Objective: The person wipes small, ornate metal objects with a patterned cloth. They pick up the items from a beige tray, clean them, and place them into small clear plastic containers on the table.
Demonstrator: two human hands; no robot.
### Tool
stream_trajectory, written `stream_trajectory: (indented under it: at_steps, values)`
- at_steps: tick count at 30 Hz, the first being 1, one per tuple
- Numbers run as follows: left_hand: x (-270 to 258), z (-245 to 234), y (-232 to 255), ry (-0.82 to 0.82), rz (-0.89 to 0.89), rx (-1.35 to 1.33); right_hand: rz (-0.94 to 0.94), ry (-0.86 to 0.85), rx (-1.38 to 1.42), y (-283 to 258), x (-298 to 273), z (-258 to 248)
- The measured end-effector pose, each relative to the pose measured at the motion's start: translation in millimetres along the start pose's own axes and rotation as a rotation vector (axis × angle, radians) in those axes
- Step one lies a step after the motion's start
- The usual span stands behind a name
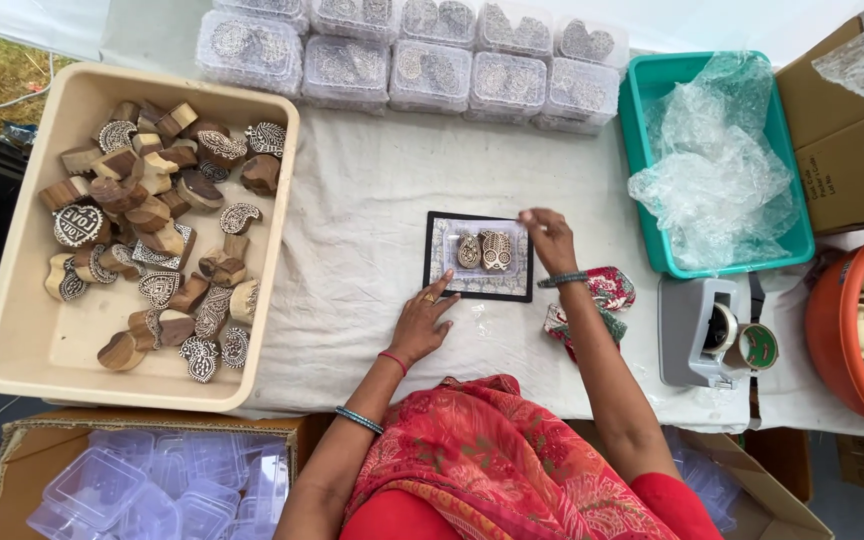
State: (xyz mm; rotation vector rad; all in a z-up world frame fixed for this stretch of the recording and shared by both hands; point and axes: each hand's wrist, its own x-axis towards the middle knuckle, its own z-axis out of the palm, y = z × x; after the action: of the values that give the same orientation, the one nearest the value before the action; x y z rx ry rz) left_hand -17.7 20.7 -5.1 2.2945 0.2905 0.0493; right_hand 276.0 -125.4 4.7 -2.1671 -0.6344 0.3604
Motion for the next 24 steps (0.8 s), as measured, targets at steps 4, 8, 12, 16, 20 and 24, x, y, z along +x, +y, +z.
stream_trajectory:
  at_steps: [4, 8, 12, 16, 20, 24]
  values:
    - [2.3, 13.6, -12.0, 0.279, 0.0, -0.243, 0.001, -0.116, -0.071, -16.6, -40.0, -10.6]
    - [20.9, -11.2, 5.7, 0.473, 0.036, -0.201, 0.001, -0.143, -0.08, -15.7, -59.3, -6.9]
    - [43.4, -20.5, 16.6, 0.366, 0.016, -0.074, -0.011, -0.121, -0.113, -13.1, -68.2, -0.7]
    - [58.9, -2.6, 5.2, 0.267, -0.033, 0.067, -0.046, -0.085, -0.098, -3.3, -72.2, 4.6]
    - [63.9, 8.5, -0.9, 0.25, -0.074, 0.178, 0.025, -0.088, -0.063, -16.5, -77.9, 2.8]
    - [66.6, 3.6, 2.5, 0.216, -0.13, 0.298, 0.015, -0.113, -0.093, -12.1, -74.7, 1.1]
